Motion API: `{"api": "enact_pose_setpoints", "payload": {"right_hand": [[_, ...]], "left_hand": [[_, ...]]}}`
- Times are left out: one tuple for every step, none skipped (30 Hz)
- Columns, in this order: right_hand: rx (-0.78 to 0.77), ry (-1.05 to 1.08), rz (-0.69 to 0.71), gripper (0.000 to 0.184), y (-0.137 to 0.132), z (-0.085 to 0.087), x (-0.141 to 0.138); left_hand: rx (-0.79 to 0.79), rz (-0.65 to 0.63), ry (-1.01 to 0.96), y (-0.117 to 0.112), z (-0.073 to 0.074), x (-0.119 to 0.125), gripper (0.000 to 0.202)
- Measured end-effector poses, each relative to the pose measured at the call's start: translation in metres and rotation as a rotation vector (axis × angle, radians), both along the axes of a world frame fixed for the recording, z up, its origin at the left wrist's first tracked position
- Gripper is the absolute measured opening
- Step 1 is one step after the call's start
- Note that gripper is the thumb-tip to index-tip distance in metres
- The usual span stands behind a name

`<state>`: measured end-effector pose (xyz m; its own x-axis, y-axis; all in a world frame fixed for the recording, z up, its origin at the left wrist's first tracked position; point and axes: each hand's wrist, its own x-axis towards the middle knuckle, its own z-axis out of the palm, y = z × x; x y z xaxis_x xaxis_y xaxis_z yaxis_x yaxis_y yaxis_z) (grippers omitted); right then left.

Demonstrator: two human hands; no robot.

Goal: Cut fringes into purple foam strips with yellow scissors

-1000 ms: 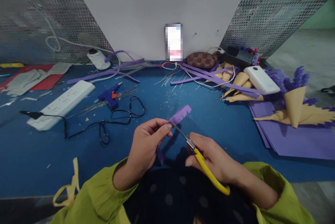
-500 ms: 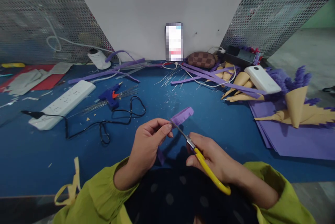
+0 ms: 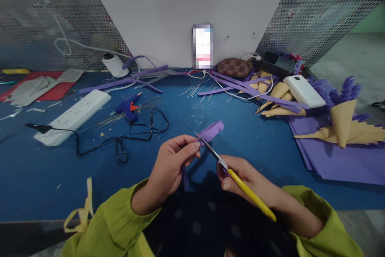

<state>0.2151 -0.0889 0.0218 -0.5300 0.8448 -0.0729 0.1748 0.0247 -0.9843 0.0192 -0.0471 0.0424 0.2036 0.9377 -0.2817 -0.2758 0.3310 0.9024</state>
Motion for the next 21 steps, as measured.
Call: {"api": "enact_pose_setpoints", "payload": {"right_hand": [[0.017, -0.021, -0.004, 0.054, 0.0003, -0.0002, -0.0004], [0.034, -0.052, -0.013, 0.056, 0.0004, -0.0006, -0.0008], [0.052, -0.090, -0.026, 0.058, 0.0005, -0.0011, -0.0010], [0.079, -0.129, -0.036, 0.060, 0.0003, -0.0017, -0.0011], [0.098, -0.166, -0.045, 0.061, 0.0000, -0.0023, -0.0010], [0.117, -0.198, -0.053, 0.062, -0.0004, -0.0029, -0.0009], [0.132, -0.225, -0.058, 0.063, -0.0008, -0.0033, -0.0008], [0.141, -0.247, -0.063, 0.063, -0.0012, -0.0035, -0.0007], [0.152, -0.266, -0.066, 0.063, -0.0014, -0.0035, -0.0007], [0.162, -0.282, -0.069, 0.062, -0.0016, -0.0034, -0.0008], [0.172, -0.296, -0.071, 0.062, -0.0016, -0.0031, -0.0010], [0.180, -0.308, -0.073, 0.061, -0.0016, -0.0028, -0.0012], [0.187, -0.314, -0.074, 0.061, -0.0016, -0.0025, -0.0015], [0.191, -0.315, -0.076, 0.061, -0.0016, -0.0022, -0.0017], [0.190, -0.312, -0.077, 0.061, -0.0017, -0.0020, -0.0019], [0.189, -0.306, -0.076, 0.061, -0.0018, -0.0019, -0.0021], [0.186, -0.299, -0.073, 0.061, -0.0020, -0.0018, -0.0022], [0.183, -0.291, -0.070, 0.060, -0.0022, -0.0018, -0.0023], [0.182, -0.285, -0.068, 0.059, -0.0023, -0.0019, -0.0024], [0.182, -0.281, -0.068, 0.058, -0.0024, -0.0021, -0.0024], [0.183, -0.281, -0.070, 0.057, -0.0023, -0.0024, -0.0025]], "left_hand": [[0.011, 0.012, 0.016, -0.0001, -0.0003, -0.0001, 0.013], [0.026, 0.028, 0.034, -0.0002, -0.0006, 0.0000, 0.013], [0.040, 0.049, 0.052, -0.0002, -0.0009, 0.0001, 0.012], [0.053, 0.071, 0.067, -0.0002, -0.0011, 0.0002, 0.013], [0.060, 0.090, 0.079, -0.0002, -0.0012, 0.0005, 0.013], [0.062, 0.103, 0.088, -0.0001, -0.0013, 0.0007, 0.014], [0.060, 0.109, 0.097, -0.0002, -0.0014, 0.0009, 0.015], [0.055, 0.111, 0.103, -0.0002, -0.0016, 0.0010, 0.016], [0.051, 0.107, 0.108, -0.0002, -0.0019, 0.0010, 0.017], [0.050, 0.103, 0.115, -0.0002, -0.0023, 0.0009, 0.017], [0.054, 0.100, 0.124, -0.0003, -0.0029, 0.0007, 0.017], [0.059, 0.098, 0.133, -0.0003, -0.0035, 0.0004, 0.017], [0.064, 0.094, 0.144, -0.0003, -0.0042, 0.0001, 0.017], [0.070, 0.090, 0.155, -0.0004, -0.0049, -0.0002, 0.017], [0.073, 0.087, 0.164, -0.0005, -0.0054, -0.0005, 0.017], [0.074, 0.084, 0.170, -0.0006, -0.0058, -0.0008, 0.017], [0.074, 0.082, 0.176, -0.0008, -0.0060, -0.0010, 0.017], [0.075, 0.081, 0.180, -0.0009, -0.0060, -0.0012, 0.017], [0.076, 0.079, 0.183, -0.0010, -0.0059, -0.0013, 0.017], [0.079, 0.074, 0.183, -0.0011, -0.0056, -0.0015, 0.017], [0.083, 0.070, 0.180, -0.0011, -0.0054, -0.0016, 0.017]]}}
